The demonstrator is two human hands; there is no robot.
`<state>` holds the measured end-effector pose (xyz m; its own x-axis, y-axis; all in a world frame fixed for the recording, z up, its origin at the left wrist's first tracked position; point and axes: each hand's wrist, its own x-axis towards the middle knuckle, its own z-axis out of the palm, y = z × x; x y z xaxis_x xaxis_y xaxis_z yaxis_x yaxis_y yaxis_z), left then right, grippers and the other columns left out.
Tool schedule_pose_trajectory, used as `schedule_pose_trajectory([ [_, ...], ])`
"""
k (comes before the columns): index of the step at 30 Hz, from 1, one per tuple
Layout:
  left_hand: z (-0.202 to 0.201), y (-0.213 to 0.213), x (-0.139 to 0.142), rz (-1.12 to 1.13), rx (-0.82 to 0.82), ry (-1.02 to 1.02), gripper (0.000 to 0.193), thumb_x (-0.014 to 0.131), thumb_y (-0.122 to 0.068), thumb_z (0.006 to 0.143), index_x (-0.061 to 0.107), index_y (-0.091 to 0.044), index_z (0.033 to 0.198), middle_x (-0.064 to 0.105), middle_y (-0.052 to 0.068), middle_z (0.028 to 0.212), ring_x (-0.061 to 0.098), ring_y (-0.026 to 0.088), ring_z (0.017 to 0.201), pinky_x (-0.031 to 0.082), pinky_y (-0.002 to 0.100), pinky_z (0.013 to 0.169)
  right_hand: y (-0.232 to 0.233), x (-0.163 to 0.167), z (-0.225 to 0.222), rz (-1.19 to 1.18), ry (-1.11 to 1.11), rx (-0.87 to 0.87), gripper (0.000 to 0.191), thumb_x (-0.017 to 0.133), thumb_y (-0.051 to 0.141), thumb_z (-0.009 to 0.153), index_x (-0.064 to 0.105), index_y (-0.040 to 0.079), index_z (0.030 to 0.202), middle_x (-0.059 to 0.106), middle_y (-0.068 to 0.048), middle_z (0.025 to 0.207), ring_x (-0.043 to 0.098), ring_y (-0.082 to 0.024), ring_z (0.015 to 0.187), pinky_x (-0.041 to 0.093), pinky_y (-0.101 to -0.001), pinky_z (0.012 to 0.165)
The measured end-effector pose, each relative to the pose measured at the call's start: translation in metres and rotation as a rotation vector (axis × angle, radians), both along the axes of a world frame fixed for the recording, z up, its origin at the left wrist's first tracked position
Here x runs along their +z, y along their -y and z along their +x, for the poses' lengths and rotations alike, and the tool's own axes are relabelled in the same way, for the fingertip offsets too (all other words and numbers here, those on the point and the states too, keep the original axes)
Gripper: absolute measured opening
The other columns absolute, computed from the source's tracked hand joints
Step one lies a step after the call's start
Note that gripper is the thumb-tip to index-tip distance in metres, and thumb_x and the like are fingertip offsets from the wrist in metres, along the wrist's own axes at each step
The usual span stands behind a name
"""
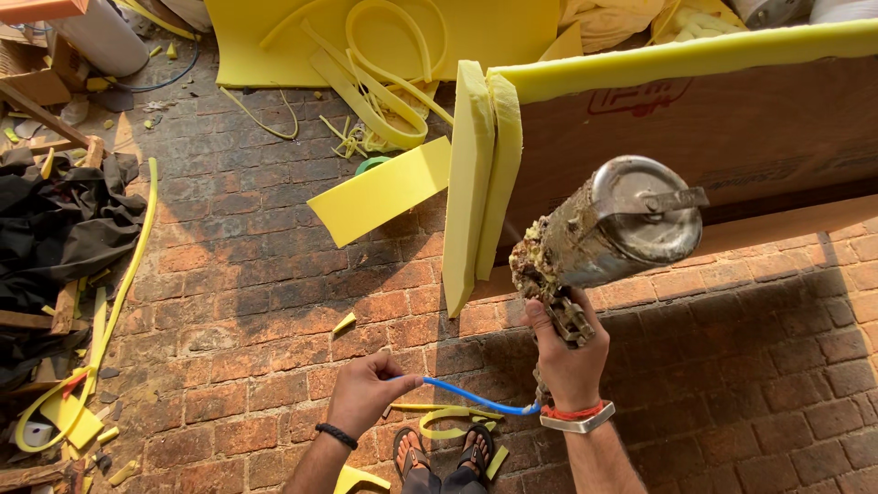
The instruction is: The person cuts and shapes a yellow foam strip attached to a wooden board using a hand saw and a metal file. They then apply an adhesive with a spray gun and press the foam edge to bond it.
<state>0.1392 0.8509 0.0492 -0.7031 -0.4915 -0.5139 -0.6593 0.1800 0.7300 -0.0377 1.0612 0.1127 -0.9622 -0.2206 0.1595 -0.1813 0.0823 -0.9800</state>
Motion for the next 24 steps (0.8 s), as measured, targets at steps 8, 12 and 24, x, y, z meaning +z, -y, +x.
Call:
schedule_pose_trajectory([
  [8, -0.003, 0.010, 0.015, 0.009, 0.014, -0.115, 0.028, 0.091, -0.031, 0.073, 0.077, -0.007, 0.077, 0.076, 0.002, 0.068, 0.068, 0.008, 0.060, 0.055, 0.025, 0.054, 0.011, 0.034, -0.007, -0.030, -0.077, -0.019, 0.026, 0.078, 0.019, 0.095, 0.069, 0.002, 0.114, 0.077, -0.005, 0.093, 0.075, -0.012, 0.078, 0.061, -0.0266, 0.068],
  [12, -0.005, 0.012, 0.016, 0.001, 0.021, -0.158, 0.029, 0.090, -0.032, 0.073, 0.077, -0.007, 0.076, 0.076, 0.001, 0.067, 0.070, 0.007, 0.061, 0.056, 0.024, 0.055, 0.014, 0.055, -0.015, -0.079, -0.059, -0.005, 0.029, 0.076, 0.015, 0.095, 0.068, 0.001, 0.119, 0.076, -0.005, 0.094, 0.072, -0.012, 0.077, 0.058, -0.0260, 0.065],
  [24, -0.025, 0.010, 0.023, -0.027, 0.065, -0.195, 0.030, 0.091, -0.031, 0.073, 0.076, -0.005, 0.077, 0.073, 0.002, 0.066, 0.064, 0.009, 0.059, 0.051, 0.026, 0.052, 0.017, 0.062, -0.041, -0.147, -0.071, -0.010, 0.033, 0.075, 0.011, 0.095, 0.066, 0.001, 0.125, 0.075, -0.005, 0.097, 0.072, -0.012, 0.078, 0.060, -0.0264, 0.067],
])
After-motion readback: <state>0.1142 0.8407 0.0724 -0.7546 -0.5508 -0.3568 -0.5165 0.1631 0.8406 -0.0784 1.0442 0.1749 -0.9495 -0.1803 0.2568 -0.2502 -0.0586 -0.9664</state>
